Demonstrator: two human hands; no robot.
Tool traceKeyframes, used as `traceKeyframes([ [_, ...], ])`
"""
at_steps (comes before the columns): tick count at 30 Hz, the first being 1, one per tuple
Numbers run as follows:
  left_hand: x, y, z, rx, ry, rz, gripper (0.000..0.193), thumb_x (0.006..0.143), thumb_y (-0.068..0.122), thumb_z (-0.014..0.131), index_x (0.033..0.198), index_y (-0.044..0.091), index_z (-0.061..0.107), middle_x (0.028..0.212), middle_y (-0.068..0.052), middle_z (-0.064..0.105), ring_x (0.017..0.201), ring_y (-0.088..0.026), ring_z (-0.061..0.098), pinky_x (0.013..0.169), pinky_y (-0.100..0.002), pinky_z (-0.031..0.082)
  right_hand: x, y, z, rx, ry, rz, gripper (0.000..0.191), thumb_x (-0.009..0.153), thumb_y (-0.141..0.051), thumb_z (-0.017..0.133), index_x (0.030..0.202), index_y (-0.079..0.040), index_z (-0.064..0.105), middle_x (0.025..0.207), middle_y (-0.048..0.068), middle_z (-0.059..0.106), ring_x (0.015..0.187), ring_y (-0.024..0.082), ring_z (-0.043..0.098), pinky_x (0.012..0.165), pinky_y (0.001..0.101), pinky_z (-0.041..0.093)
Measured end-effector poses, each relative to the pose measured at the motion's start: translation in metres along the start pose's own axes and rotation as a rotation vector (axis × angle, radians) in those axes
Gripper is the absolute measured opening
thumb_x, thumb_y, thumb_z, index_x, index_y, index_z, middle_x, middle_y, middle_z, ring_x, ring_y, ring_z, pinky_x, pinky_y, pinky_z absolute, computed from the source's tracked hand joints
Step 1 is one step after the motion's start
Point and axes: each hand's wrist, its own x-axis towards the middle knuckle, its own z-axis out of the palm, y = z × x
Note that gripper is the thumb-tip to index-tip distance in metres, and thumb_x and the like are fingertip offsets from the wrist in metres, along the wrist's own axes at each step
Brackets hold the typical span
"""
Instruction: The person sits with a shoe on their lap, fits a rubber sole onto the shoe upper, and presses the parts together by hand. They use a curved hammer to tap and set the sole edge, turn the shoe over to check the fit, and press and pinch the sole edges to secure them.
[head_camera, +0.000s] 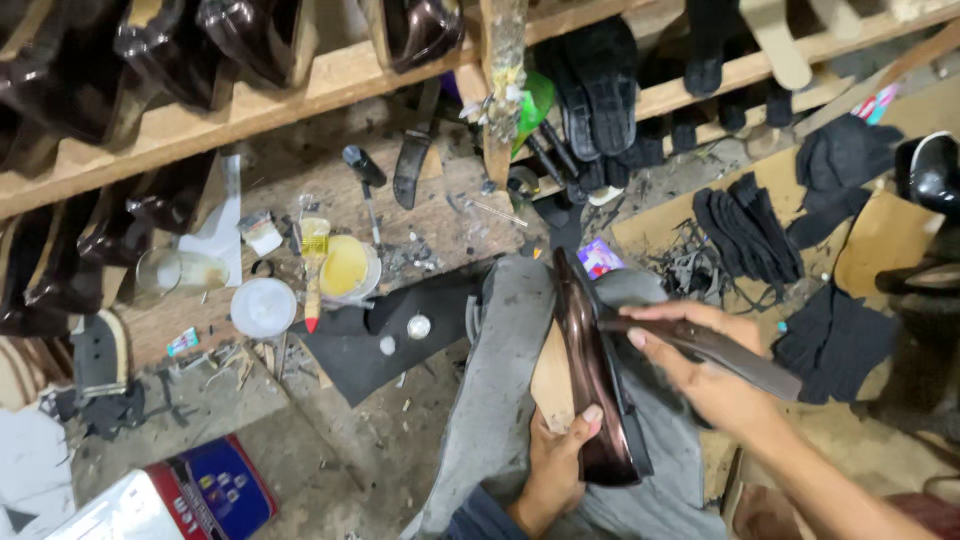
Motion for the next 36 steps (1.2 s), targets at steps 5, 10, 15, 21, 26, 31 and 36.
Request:
traceKeyframes([
  [5,0.004,-0.001,0.001,-0.003,-0.022,0.017,0.053,0.082,0.004,0.076,0.132,0.001,0.058,0.117,-0.004,0.069,0.1,-0.013,0.066,0.091,-0.03,0.053,0.014,-0.016,-0.002,0.157,0.03,0.675,0.023,0.085,-0.015,0.077,0.104,-0.005,0.08,0.076,0.012,0.076,0.046,0.014,0.056,0.042,0.0279,0.044],
  [10,0.005,-0.003,-0.004,0.051,-0.03,0.048,0.052,0.087,0.002,0.077,0.135,-0.005,0.058,0.118,-0.006,0.068,0.101,-0.015,0.064,0.092,-0.031,0.052,0.033,-0.011,-0.012,-0.053,-0.163,0.207,0.021,0.086,-0.019,0.079,0.103,-0.005,0.078,0.081,0.008,0.076,0.061,0.009,0.063,0.054,0.0244,0.05],
  [15,-0.001,0.007,0.001,-0.068,-0.021,-0.048,0.057,0.082,0.001,0.075,0.136,0.001,0.055,0.119,-0.006,0.069,0.101,-0.015,0.067,0.093,-0.033,0.054,0.016,0.033,-0.013,0.482,-0.088,0.603,0.027,0.085,-0.014,0.073,0.107,0.002,0.074,0.079,0.009,0.073,0.047,0.012,0.052,0.04,0.0285,0.04],
  [21,-0.045,0.049,-0.022,0.377,-0.215,-0.003,0.062,0.084,0.009,0.077,0.14,0.002,0.05,0.129,-0.008,0.064,0.111,-0.016,0.062,0.092,-0.036,0.052,-0.085,0.082,-0.018,1.27,-0.067,0.682,0.035,0.1,-0.012,0.062,0.127,0.011,0.061,0.088,0.017,0.063,0.051,0.012,0.046,0.042,0.0287,0.039],
  [26,-0.028,0.083,-0.03,0.429,-0.637,0.031,0.077,0.104,0.051,0.058,0.16,0.01,0.024,0.161,-0.006,0.033,0.148,-0.018,0.034,0.122,-0.038,0.029,-0.147,0.088,-0.011,1.464,-0.165,0.662,0.031,0.093,-0.01,0.062,0.118,0.009,0.06,0.121,0.034,0.066,0.052,0.014,0.047,0.041,0.0287,0.041],
  [31,0.024,0.088,0.004,0.418,-0.651,0.083,0.067,0.104,0.06,0.043,0.143,0.006,0.042,0.142,-0.011,0.053,0.136,-0.021,0.051,0.117,-0.037,0.042,-0.153,0.078,0.013,1.43,-0.043,0.626,0.033,0.097,-0.011,0.061,0.122,0.011,0.06,0.111,0.026,0.065,0.054,0.014,0.047,0.043,0.0289,0.04],
  [36,0.062,0.091,0.032,0.188,-0.633,-0.091,0.037,0.108,0.033,0.047,0.128,0.002,0.051,0.108,-0.021,0.064,0.092,-0.029,0.07,0.083,-0.042,0.06,-0.149,0.057,0.029,1.246,0.121,0.73,0.035,0.091,-0.015,0.059,0.118,0.007,0.062,0.097,0.017,0.071,0.05,0.011,0.043,0.041,0.027,0.038],
])
